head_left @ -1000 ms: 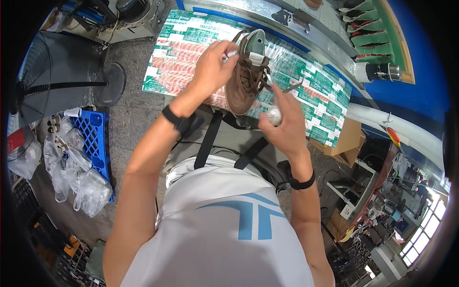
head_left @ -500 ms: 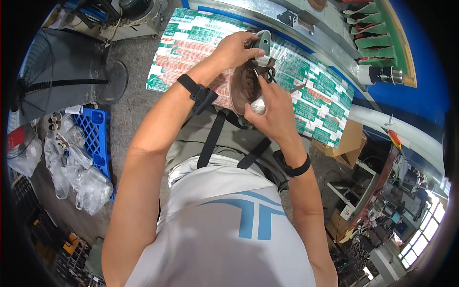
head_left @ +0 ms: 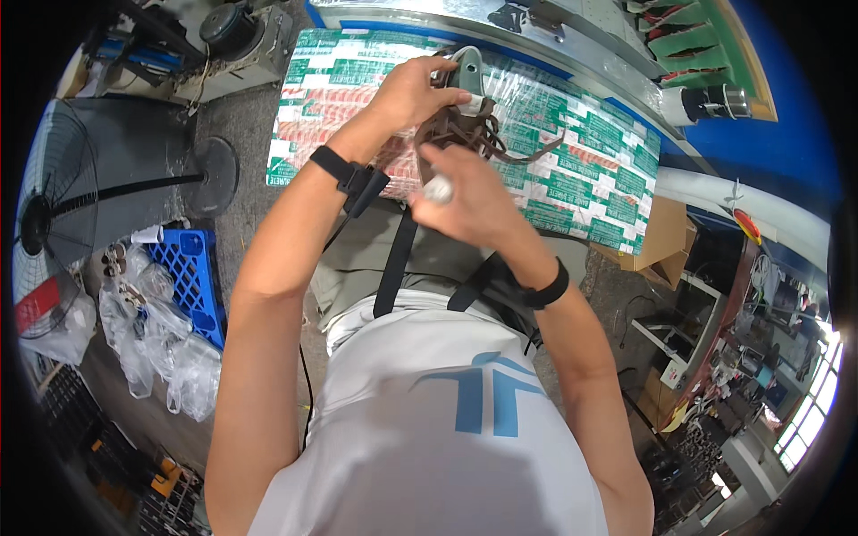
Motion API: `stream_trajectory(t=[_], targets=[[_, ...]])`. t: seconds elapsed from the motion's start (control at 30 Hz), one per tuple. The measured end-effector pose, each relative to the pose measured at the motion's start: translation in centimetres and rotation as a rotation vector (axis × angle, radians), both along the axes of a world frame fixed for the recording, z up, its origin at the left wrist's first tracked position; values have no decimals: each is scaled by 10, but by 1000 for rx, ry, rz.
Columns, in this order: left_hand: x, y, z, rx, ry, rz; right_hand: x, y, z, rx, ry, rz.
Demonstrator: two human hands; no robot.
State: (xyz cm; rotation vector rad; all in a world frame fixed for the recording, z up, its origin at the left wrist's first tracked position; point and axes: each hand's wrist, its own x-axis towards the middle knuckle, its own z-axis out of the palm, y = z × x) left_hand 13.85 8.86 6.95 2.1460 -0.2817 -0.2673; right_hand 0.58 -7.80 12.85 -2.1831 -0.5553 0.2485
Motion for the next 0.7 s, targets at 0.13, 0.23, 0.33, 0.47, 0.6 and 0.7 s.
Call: stream_trajectory(t=[0.13, 0.23, 0.33, 0.47, 0.6, 0.7], targets=[[-10, -6, 6, 16, 46, 52, -26, -20, 0, -50, 18, 74], [-26, -9, -11, 19, -191, 121, -42, -55, 9, 13, 89, -50], [-65, -18, -21, -170, -120, 381, -51, -82, 10, 215, 71, -376], [-89, -58, -12, 2, -210, 375, -33, -135, -53, -22, -123, -671], [-73, -65, -15, 15, -30, 406, -10, -190, -100, -401, -235, -807], [-65, -40, -13, -114, 80, 402, -6, -205, -121, -369, -301, -827]])
